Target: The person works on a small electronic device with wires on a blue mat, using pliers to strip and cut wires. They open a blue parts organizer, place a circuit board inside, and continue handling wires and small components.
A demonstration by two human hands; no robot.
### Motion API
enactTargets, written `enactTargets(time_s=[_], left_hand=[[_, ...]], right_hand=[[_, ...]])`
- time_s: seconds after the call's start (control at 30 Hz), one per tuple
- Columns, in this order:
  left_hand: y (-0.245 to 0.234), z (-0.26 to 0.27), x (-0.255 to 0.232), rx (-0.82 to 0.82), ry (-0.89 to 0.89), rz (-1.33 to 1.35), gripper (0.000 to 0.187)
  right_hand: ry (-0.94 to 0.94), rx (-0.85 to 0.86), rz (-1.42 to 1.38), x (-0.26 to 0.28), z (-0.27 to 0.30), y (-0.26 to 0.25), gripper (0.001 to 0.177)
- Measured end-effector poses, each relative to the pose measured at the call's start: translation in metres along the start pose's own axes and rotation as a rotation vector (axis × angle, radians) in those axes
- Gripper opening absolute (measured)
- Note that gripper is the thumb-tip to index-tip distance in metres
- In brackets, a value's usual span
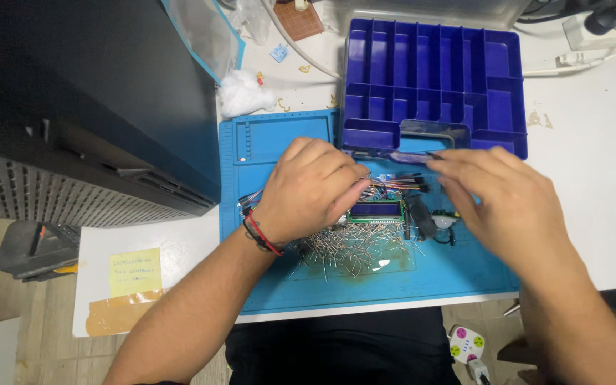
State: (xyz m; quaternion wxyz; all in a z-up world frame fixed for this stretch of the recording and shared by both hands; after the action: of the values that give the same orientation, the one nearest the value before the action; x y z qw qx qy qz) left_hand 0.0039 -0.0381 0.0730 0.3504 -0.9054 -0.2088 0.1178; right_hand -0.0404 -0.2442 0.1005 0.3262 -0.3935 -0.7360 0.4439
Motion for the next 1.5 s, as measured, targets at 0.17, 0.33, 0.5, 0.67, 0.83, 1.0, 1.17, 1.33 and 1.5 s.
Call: enactTargets(time_s=[0.17, 0.33, 0.5, 0.67, 0.83, 1.0, 1.17, 1.33, 1.5], left_hand=[[0.001, 0.006, 0.014, 0.019, -0.335, 0.147, 0.039], [0.012, 0.015, 0.028, -0.044, -0.474, 0.432, 0.037], [0.014, 0.012, 0.023, -0.036, -0.502, 0.625, 0.029], [0.025, 0.013, 0.022, -0.034, -0.458, 0.703, 0.023], [0.027, 0.017, 0.019, -0.06, -0.463, 0.701, 0.031], [0.019, 0.012, 0.022, -0.099, -0.461, 0.669, 0.019], [0.022, 0.019, 0.029, -0.165, -0.546, 0.795, 0.014], [0.023, 0.017, 0.027, -0.14, -0.543, 0.837, 0.012], [0.012, 0.012, 0.031, -0.122, -0.539, 0.76, 0.02]], right_hand=[[-0.029, -0.111, -0.802, 0.013, -0.05, 0.007, 0.012], [-0.001, -0.287, -0.983, 0.007, -0.04, 0.059, 0.017], [-0.119, -0.412, -0.787, 0.017, -0.027, 0.058, 0.017], [-0.21, -0.524, -0.912, 0.009, -0.023, 0.058, 0.021], [-0.202, -0.515, -0.938, 0.014, -0.018, 0.058, 0.026], [-0.157, -0.521, -1.025, 0.01, -0.014, 0.057, 0.026], [-0.165, -0.461, -0.858, 0.017, -0.024, 0.048, 0.022], [-0.115, -0.448, -0.811, 0.015, -0.024, 0.048, 0.008], [-0.084, -0.417, -0.674, 0.006, -0.029, 0.048, 0.009]])
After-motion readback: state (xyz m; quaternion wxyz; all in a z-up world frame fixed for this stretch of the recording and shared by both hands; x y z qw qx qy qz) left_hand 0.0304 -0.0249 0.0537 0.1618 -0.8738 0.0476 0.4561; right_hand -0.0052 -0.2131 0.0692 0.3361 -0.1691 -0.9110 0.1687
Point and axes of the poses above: each hand's wrist, its own z-axis away from the middle knuckle, its own y-axis out of the palm, x = y × z, the point moved 6 cm from there along -z, towards the middle knuckle, and after that the axes turned 8 degrees about -z, right-handed, at the moved point
